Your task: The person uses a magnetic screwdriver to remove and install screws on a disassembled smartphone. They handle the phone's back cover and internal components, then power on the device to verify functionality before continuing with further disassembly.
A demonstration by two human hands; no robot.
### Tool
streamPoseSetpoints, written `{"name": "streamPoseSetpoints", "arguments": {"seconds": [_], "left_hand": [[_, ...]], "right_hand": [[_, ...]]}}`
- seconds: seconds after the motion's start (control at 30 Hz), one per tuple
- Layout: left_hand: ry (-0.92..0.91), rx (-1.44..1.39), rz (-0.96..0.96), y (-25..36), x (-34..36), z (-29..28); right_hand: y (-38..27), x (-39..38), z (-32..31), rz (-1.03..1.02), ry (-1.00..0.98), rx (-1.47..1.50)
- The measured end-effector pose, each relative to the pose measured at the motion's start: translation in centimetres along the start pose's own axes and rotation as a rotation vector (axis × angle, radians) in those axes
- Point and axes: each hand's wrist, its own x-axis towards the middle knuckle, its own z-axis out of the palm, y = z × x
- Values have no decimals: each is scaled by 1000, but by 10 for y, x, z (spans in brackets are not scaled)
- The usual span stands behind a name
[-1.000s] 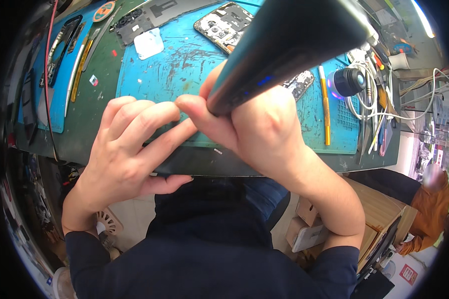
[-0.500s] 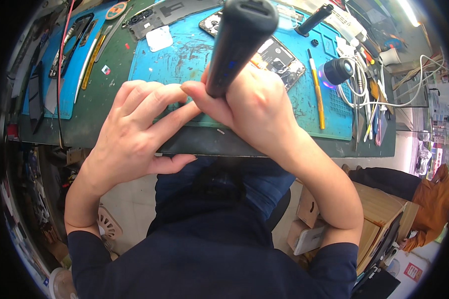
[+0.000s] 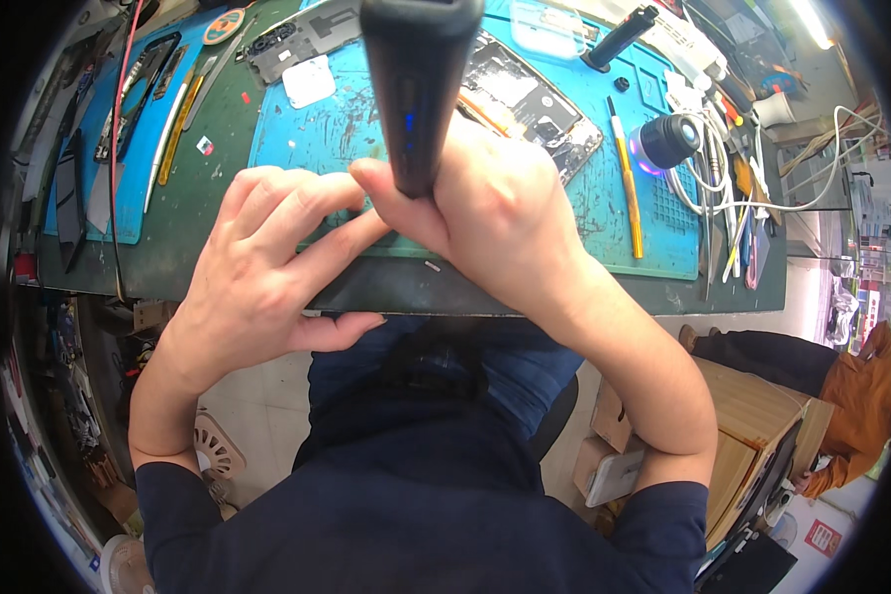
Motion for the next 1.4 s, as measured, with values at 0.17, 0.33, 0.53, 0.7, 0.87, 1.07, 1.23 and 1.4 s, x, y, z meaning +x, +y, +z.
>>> {"name": "streamPoseSetpoints", "arguments": {"seconds": [0.17,0.33,0.53,0.7,0.87,1.07,1.23,1.4], "left_hand": [[3,-1,-4,0,0,0],[7,0,-2,0,0,1],[7,4,-2,0,0,1],[12,4,3,0,0,1],[-1,11,-1,0,0,0],[15,4,1,0,1,0],[17,-1,2,0,1,1],[19,0,3,0,0,2]], "right_hand": [[1,1,1,-13,-11,23],[2,0,2,-24,-16,8],[1,0,3,-41,-6,6],[2,-1,3,-42,4,6],[4,4,2,-42,35,12],[0,0,3,-14,-13,24],[-2,3,2,-37,-8,0],[-2,3,2,-29,-15,-6]]}}
